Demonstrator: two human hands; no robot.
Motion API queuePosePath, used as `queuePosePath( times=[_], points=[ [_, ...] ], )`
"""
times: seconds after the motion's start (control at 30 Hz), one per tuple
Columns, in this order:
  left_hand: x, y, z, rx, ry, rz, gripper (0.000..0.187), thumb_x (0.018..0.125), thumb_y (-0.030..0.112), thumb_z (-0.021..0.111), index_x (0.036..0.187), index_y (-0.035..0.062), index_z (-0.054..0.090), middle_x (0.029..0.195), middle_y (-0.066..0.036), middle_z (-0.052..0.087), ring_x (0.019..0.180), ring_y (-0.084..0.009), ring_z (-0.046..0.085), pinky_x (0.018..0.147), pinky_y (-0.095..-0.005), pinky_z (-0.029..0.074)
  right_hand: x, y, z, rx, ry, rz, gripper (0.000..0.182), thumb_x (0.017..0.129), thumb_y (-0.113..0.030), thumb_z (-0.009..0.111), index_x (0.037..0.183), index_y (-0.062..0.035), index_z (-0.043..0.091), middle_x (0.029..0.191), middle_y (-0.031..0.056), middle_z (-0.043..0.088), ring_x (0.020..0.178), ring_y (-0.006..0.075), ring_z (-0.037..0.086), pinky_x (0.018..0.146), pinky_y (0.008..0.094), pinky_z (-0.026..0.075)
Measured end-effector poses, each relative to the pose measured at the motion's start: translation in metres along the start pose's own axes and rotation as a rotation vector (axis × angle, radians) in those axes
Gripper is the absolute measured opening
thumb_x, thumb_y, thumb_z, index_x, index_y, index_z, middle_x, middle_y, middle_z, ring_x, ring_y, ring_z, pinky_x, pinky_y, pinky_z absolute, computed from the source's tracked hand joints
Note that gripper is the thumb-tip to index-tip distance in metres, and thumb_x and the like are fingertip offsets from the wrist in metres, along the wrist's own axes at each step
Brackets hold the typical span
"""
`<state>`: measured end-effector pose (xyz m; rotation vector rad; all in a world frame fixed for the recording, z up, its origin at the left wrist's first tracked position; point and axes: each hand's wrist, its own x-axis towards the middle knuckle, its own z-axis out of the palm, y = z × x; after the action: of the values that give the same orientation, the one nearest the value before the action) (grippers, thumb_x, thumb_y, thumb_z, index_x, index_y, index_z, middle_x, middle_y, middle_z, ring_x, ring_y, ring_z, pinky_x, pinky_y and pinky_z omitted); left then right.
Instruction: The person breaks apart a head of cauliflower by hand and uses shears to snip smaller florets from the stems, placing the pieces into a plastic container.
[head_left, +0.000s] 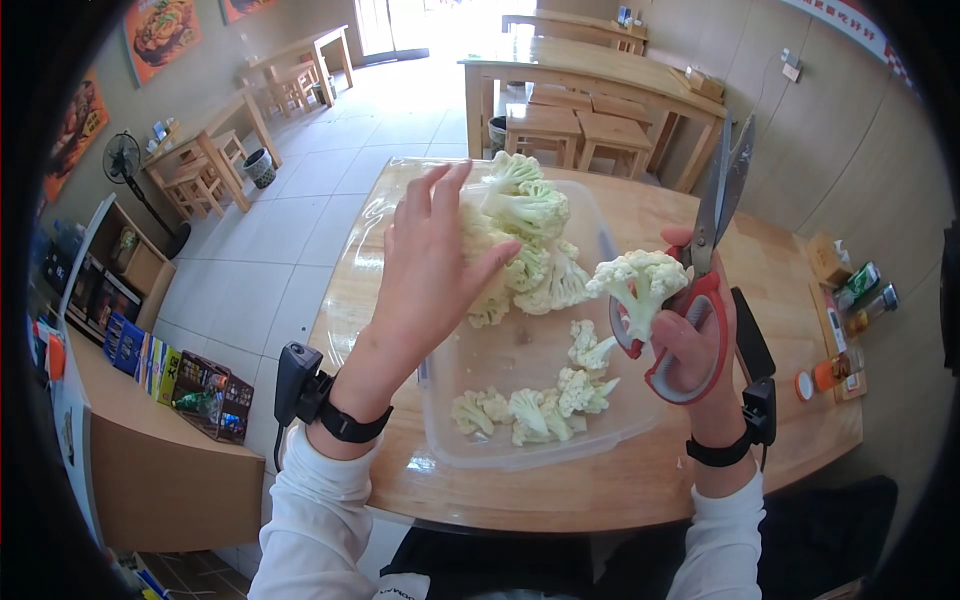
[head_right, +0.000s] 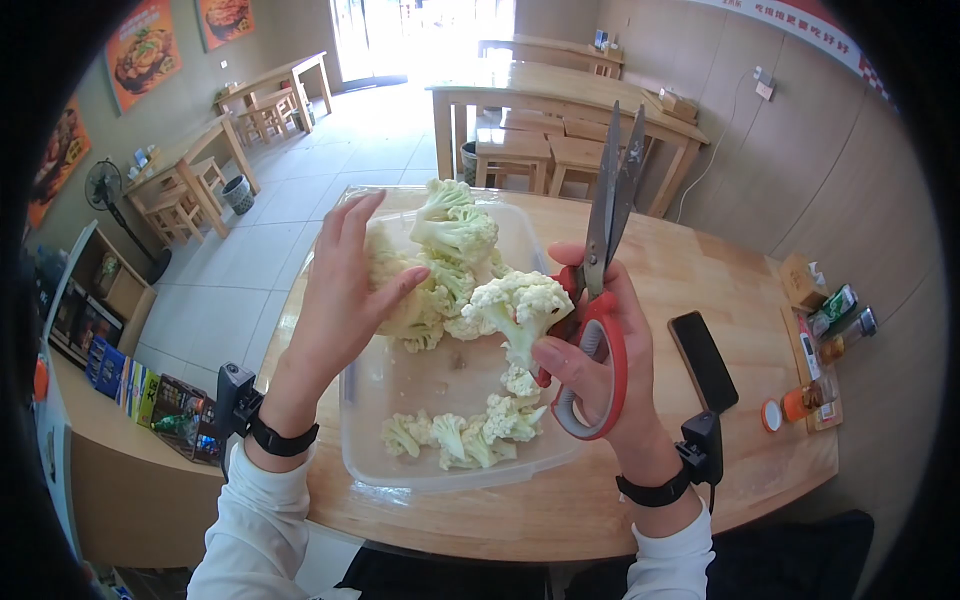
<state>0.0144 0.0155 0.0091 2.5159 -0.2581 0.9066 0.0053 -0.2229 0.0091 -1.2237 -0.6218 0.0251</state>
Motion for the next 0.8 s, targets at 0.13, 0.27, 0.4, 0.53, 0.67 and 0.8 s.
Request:
queuePosePath(
  times=[0.13, 0.27, 0.4, 0.53, 0.67, 0.8],
  points=[
    [-0.003, -0.005, 0.002, -0.017, -0.142, 0.028, 0.052, 0.072, 0.024, 0.073, 0.117, 0.0073, 0.052, 0.123, -0.013, 0.048, 0.113, -0.0339, 0.046, 0.095, -0.0418, 0.038, 0.0, 0.002, -0.001, 0.02, -0.001, 0.037, 0.061, 0.075, -0.013, 0.072, 0.125, -0.0046, 0.038, 0.091, 0.0027, 0.053, 0.064, 0.0067, 0.054, 0.053, 0.0193, 0.045],
    [-0.009, 0.009, -0.007, 0.14, -0.11, 0.031, 0.048, 0.07, 0.023, 0.075, 0.113, 0.0103, 0.056, 0.123, -0.011, 0.048, 0.114, -0.0323, 0.045, 0.096, -0.0432, 0.037, -0.001, 0.001, -0.001, -0.065, 0.004, 0.125, 0.064, 0.072, -0.005, 0.074, 0.126, -0.0058, 0.039, 0.097, 0.0008, 0.051, 0.078, 0.006, 0.054, 0.065, 0.0198, 0.046],
    [-0.014, 0.01, -0.014, 0.11, -0.226, 0.026, 0.049, 0.069, 0.021, 0.075, 0.112, 0.0121, 0.056, 0.122, -0.009, 0.049, 0.119, -0.0312, 0.042, 0.1, -0.0474, 0.032, 0.0, 0.004, 0.005, -0.076, 0.006, 0.042, 0.066, 0.072, 0.005, 0.071, 0.128, -0.0062, 0.039, 0.104, -0.0001, 0.049, 0.092, 0.007, 0.051, 0.079, 0.0215, 0.044],
    [-0.021, 0.021, -0.019, 0.198, -0.31, 0.143, 0.048, 0.067, 0.021, 0.076, 0.11, 0.0126, 0.057, 0.121, -0.005, 0.049, 0.125, -0.0304, 0.036, 0.103, -0.0536, 0.026, 0.0, 0.003, 0.001, -0.15, -0.07, -0.025, 0.065, 0.073, 0.006, 0.069, 0.128, -0.0058, 0.038, 0.104, 0.0005, 0.049, 0.092, 0.0082, 0.052, 0.079, 0.0219, 0.045],
    [-0.025, 0.024, -0.015, 0.193, -0.513, 0.205, 0.048, 0.066, 0.022, 0.077, 0.109, 0.0123, 0.056, 0.12, -0.004, 0.05, 0.129, -0.0291, 0.033, 0.104, -0.0565, 0.023, 0.0, -0.006, 0.005, -0.047, -0.035, 0.163, 0.061, 0.075, 0.0, 0.07, 0.127, -0.0063, 0.04, 0.099, 0.0007, 0.051, 0.088, 0.0071, 0.052, 0.075, 0.0208, 0.045],
    [-0.025, 0.037, -0.019, -0.022, -0.407, 0.179, 0.051, 0.07, 0.02, 0.076, 0.113, 0.0088, 0.053, 0.116, -0.006, 0.053, 0.125, -0.0283, 0.038, 0.104, -0.0538, 0.024, -0.001, -0.008, 0.005, -0.071, -0.009, 0.221, 0.054, 0.077, -0.003, 0.069, 0.125, -0.0084, 0.043, 0.092, 0.0, 0.054, 0.079, 0.0049, 0.053, 0.062, 0.0178, 0.045]
  ],
)
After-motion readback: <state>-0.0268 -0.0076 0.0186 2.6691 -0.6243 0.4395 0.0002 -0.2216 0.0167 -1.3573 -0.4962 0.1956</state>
